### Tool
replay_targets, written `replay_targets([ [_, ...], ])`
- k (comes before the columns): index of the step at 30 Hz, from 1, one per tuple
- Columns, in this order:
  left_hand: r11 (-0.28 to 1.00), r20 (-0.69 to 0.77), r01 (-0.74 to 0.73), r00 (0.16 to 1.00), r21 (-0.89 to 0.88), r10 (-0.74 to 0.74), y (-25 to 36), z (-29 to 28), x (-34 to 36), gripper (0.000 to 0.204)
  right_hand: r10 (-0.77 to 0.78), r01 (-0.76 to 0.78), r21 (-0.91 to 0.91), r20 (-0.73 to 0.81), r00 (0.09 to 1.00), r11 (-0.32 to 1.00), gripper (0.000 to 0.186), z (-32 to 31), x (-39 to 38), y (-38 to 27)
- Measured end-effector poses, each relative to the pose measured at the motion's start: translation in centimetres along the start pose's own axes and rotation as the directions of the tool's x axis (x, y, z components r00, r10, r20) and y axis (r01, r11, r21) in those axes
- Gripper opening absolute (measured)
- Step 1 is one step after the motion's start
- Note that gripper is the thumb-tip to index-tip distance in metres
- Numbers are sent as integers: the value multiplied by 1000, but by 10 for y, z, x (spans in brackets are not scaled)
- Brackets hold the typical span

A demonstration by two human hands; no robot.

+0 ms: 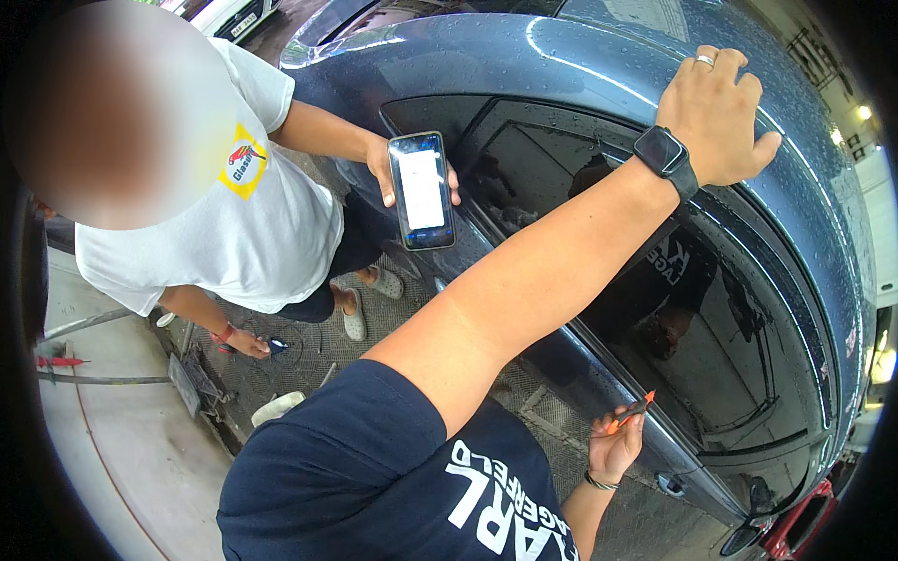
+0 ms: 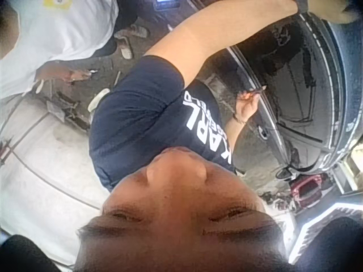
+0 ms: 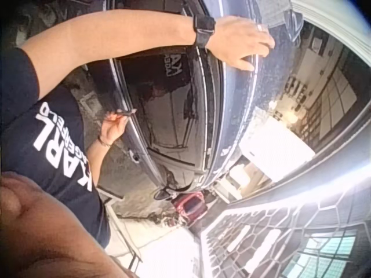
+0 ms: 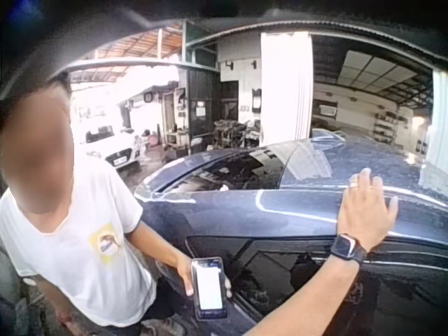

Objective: The person uses a small orange squeegee to smooth a tint film onto the rear windshield and side windows of a gray car. They work methodically from the rear window to the side windows, pressing the film against the glass to remove bubbles and ensure adhesion.

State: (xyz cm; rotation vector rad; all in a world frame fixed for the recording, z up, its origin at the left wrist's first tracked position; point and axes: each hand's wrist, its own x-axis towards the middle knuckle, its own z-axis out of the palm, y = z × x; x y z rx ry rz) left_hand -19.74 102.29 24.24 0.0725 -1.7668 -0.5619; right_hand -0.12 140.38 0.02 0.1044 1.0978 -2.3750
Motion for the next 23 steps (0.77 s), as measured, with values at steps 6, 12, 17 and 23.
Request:
replay_targets([
  [6,1000,32,16,999,15,-17,3,-1,1,51,-20,20,4,-22,1000,1000,19,4,-2,0],
  [12,999,13,2,1000,36,-2,3,1,-2,49,-32,31,-19,-43,999,999,20,1,-5,3],
  [17,999,15,-4,1000,41,3,1,2,-2,49,-27,27,-17,-26,999,1000,20,-1,-6,9],
  [23,1000,74,3,997,21,-5,1,0,-2,51,-33,33,1,-24,999,999,24,-17,-4,13],
])
